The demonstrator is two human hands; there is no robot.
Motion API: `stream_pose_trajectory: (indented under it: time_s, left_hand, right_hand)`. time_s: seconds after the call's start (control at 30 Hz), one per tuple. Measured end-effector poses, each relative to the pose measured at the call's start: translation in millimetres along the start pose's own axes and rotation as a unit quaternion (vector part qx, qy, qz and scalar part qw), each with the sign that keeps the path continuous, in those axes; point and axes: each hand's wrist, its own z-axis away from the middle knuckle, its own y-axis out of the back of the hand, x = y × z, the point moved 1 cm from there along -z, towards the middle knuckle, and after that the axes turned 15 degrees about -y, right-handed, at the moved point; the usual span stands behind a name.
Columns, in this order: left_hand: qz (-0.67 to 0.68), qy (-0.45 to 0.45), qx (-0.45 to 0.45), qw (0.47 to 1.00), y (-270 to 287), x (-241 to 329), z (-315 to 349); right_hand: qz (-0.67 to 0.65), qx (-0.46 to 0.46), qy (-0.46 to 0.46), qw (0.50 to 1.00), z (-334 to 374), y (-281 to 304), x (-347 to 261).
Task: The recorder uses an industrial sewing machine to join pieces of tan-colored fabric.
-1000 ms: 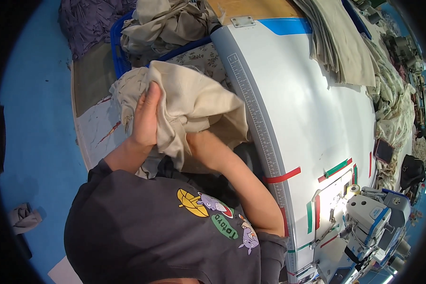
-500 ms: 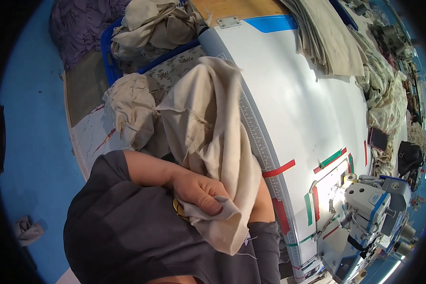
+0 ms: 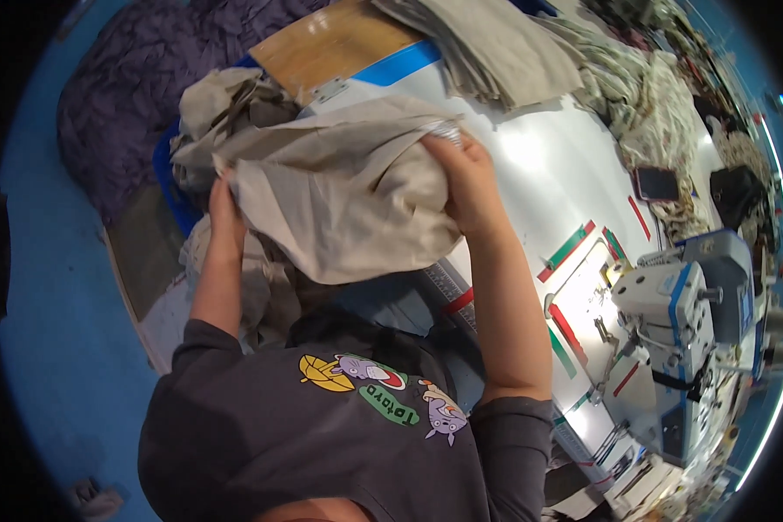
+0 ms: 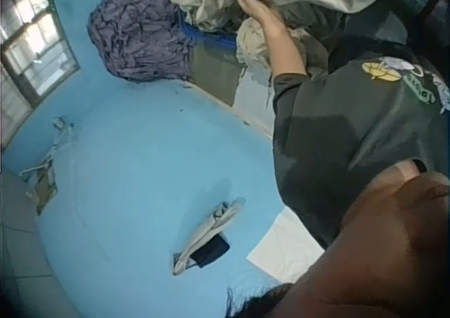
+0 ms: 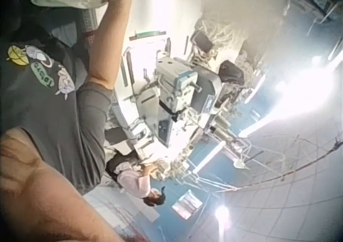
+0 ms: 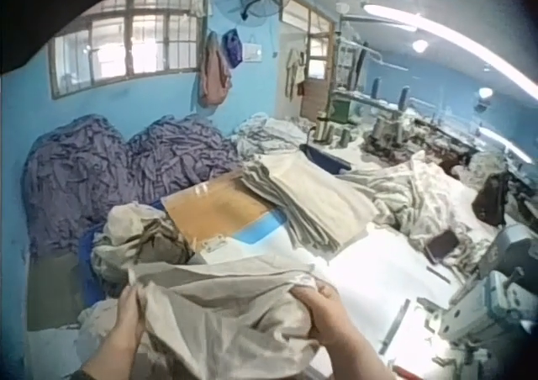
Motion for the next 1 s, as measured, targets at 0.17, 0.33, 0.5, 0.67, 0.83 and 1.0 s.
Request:
stream_pose_trajectory:
  time_s: [0.17,0.33,0.5,0.67,0.83,1.0]
  left_hand:
    - [-0.195,-0.396,-0.286,0.851,-87,24,83]
    - [-0.268,-0.458,-0.596,0.603,-156,48,163]
    - [-0.282,-0.477,-0.507,0.660,-166,57,144]
    - [-0.282,-0.507,-0.466,0.668,-182,70,128]
    - [-0.400,-0.609,-0.401,0.555,-193,92,94]
    - [-0.446,-0.646,-0.264,0.560,-199,130,34]
  right_hand:
    - [-0.003,-0.024,-0.040,0.999,13,14,-2]
    - [-0.107,-0.035,0.019,0.993,18,8,-21]
    - [-0.023,-0.015,0.213,0.977,29,47,-41]
    - [0.539,0.038,0.172,0.824,41,76,-1]
    - [0.535,0.233,0.217,0.782,44,93,-21]
    - [0.680,0.362,0.199,0.606,59,95,-73]
